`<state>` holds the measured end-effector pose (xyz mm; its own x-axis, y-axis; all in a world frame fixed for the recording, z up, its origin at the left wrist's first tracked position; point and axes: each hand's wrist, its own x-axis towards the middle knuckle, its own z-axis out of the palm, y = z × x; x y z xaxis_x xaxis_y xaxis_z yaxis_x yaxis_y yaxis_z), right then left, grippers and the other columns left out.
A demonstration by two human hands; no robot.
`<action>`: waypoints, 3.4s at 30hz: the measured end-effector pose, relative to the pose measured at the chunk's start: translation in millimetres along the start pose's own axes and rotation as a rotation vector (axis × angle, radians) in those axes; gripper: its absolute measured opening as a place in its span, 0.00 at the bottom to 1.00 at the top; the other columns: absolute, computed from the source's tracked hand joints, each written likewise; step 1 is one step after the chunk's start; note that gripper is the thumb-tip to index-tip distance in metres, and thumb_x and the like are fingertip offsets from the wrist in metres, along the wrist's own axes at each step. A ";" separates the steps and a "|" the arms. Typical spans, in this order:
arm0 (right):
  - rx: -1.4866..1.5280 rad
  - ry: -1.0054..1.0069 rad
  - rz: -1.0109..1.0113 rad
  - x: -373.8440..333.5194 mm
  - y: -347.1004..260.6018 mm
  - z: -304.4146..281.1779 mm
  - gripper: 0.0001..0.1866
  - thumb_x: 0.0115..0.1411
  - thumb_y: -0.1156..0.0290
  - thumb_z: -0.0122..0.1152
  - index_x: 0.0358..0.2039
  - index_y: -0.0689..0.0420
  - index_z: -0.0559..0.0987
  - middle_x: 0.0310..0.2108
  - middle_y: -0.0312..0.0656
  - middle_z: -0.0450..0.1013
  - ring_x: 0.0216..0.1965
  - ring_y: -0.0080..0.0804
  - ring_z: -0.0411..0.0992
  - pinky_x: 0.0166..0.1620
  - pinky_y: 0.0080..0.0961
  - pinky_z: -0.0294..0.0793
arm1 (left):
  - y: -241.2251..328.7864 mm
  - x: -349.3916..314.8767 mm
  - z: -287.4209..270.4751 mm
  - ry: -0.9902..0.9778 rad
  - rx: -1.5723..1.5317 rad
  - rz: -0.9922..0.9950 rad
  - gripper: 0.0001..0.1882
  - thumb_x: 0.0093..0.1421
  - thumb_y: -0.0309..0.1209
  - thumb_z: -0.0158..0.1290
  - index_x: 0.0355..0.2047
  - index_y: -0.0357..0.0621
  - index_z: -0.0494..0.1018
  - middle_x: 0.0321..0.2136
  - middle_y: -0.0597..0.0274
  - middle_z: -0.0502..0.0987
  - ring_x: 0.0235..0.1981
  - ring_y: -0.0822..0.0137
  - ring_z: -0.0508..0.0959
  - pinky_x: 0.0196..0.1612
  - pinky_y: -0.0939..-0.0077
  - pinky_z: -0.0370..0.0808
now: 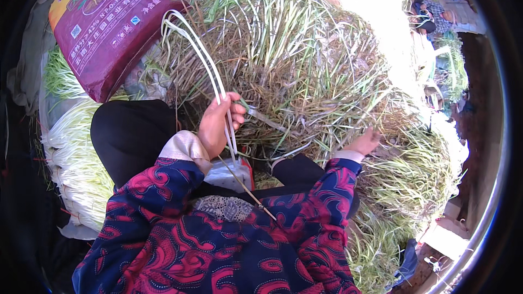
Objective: The person sits on the ground and sorts long grass stalks by hand, separating white stalks from green ones and arranging them into bundles. The person repeatedly picks, aligns, and places stalks into neat piles.
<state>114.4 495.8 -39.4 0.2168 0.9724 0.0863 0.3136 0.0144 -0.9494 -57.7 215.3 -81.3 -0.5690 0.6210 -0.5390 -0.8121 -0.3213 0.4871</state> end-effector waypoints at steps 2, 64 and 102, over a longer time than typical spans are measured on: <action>0.033 -0.255 0.090 -31.3 21.0 28.3 0.13 0.52 0.70 0.45 0.39 0.59 0.66 0.40 0.43 0.64 0.44 0.30 0.60 0.45 0.27 0.59 | -10.2 -7.9 -0.6 -0.018 -0.091 -0.143 0.10 0.58 0.35 0.36 0.31 0.42 0.64 0.21 0.65 0.69 0.21 0.75 0.69 0.23 0.86 0.66; -0.402 -0.988 -0.722 -155.1 -53.0 10.9 0.13 0.45 0.73 0.55 0.34 0.60 0.70 0.30 0.43 0.67 0.27 0.28 0.66 0.31 0.20 0.66 | 28.6 -7.9 3.7 -0.080 0.402 0.352 0.14 0.57 0.33 0.38 0.41 0.41 0.64 0.25 0.68 0.73 0.22 0.83 0.65 0.25 0.90 0.58; -0.778 -1.437 -0.351 -57.7 30.6 4.1 0.25 0.45 0.63 0.55 0.44 0.59 0.65 0.43 0.48 0.63 0.46 0.38 0.62 0.44 0.26 0.64 | 67.4 11.3 -2.6 0.108 0.123 0.367 0.11 0.58 0.37 0.37 0.35 0.44 0.62 0.27 0.62 0.72 0.25 0.76 0.70 0.27 0.85 0.65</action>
<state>107.7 441.1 -74.7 -0.7876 0.3615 -0.4990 0.6090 0.5801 -0.5410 -119.2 198.8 -56.3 -0.8339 0.3999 -0.3804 -0.5349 -0.4155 0.7357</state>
